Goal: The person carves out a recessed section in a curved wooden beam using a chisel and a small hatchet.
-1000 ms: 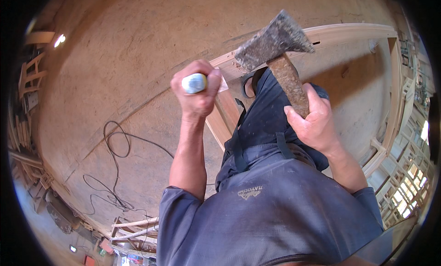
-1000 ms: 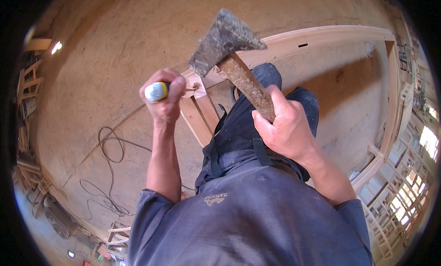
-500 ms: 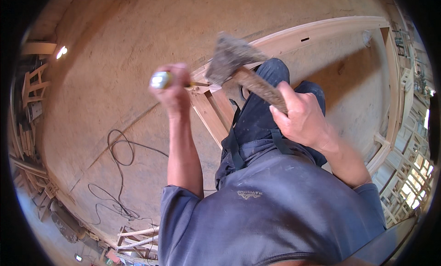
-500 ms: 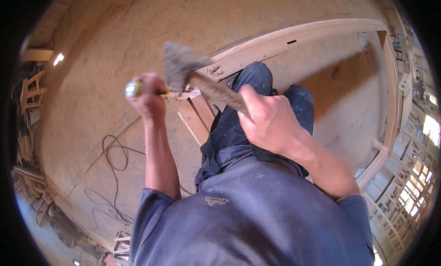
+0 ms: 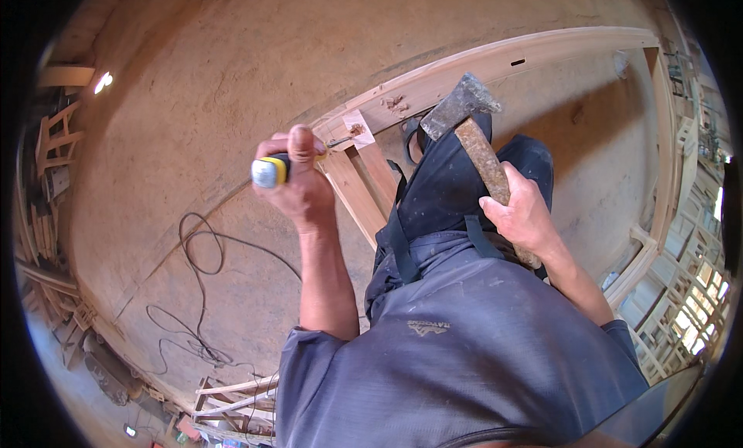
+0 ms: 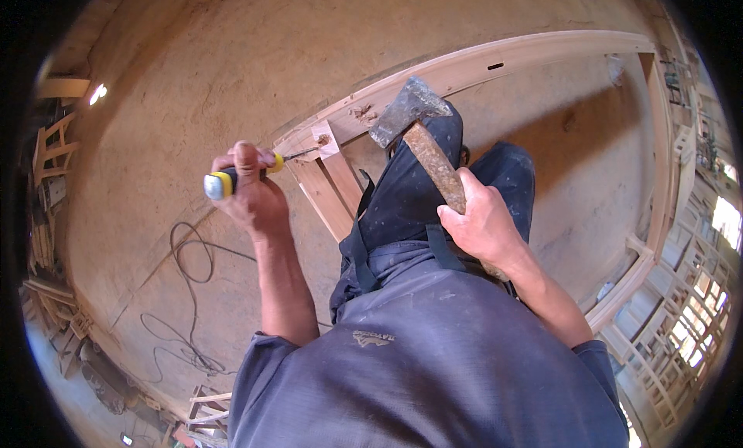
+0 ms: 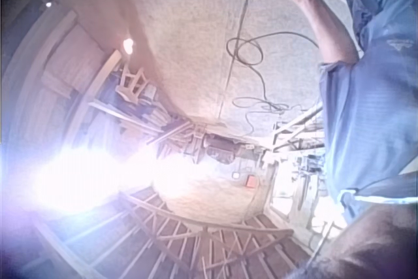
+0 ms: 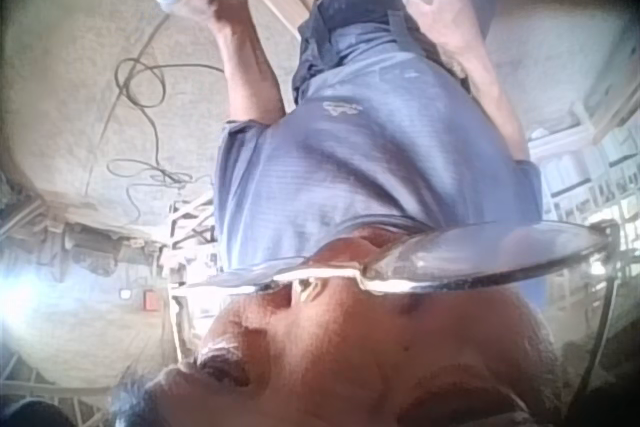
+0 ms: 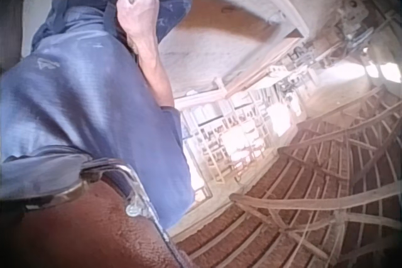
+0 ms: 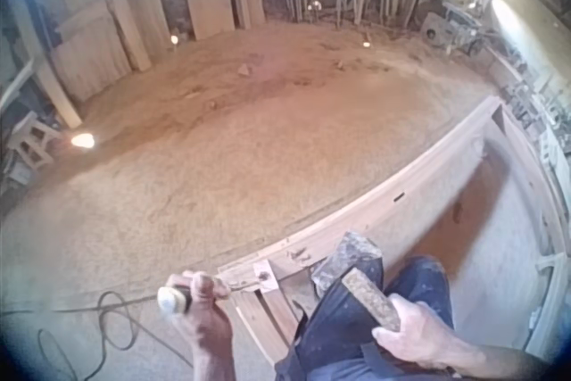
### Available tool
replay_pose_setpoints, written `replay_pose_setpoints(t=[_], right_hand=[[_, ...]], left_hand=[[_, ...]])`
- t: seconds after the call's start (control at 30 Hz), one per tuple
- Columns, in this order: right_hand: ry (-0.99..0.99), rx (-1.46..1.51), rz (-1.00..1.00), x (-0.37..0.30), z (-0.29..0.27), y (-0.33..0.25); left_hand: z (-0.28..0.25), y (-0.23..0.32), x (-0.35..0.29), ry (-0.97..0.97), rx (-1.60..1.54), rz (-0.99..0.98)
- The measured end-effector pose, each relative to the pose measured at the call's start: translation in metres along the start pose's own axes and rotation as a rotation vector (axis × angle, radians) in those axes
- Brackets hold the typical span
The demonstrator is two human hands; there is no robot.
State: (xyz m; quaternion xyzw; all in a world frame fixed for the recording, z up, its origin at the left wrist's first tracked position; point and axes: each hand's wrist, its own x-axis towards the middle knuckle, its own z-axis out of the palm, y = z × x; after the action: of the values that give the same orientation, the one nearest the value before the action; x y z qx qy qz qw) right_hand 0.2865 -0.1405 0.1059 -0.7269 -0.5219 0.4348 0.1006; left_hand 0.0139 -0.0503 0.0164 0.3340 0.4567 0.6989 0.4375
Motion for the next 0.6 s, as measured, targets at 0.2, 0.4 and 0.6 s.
replay_pose_setpoints(t=[0.2,0.4,0.6], right_hand=[[-0.001,-0.028,-0.019,-0.001,0.003,0.004],[-0.011,0.013,0.08,-0.001,0.003,0.004],[0.021,0.007,0.145,-0.003,0.002,0.006]], left_hand=[[0.031,-0.013,-0.038,0.139,0.237,0.04],[0.042,-0.019,-0.06,-0.296,0.389,0.163],[0.051,-0.035,-0.061,-0.248,0.379,0.402]])
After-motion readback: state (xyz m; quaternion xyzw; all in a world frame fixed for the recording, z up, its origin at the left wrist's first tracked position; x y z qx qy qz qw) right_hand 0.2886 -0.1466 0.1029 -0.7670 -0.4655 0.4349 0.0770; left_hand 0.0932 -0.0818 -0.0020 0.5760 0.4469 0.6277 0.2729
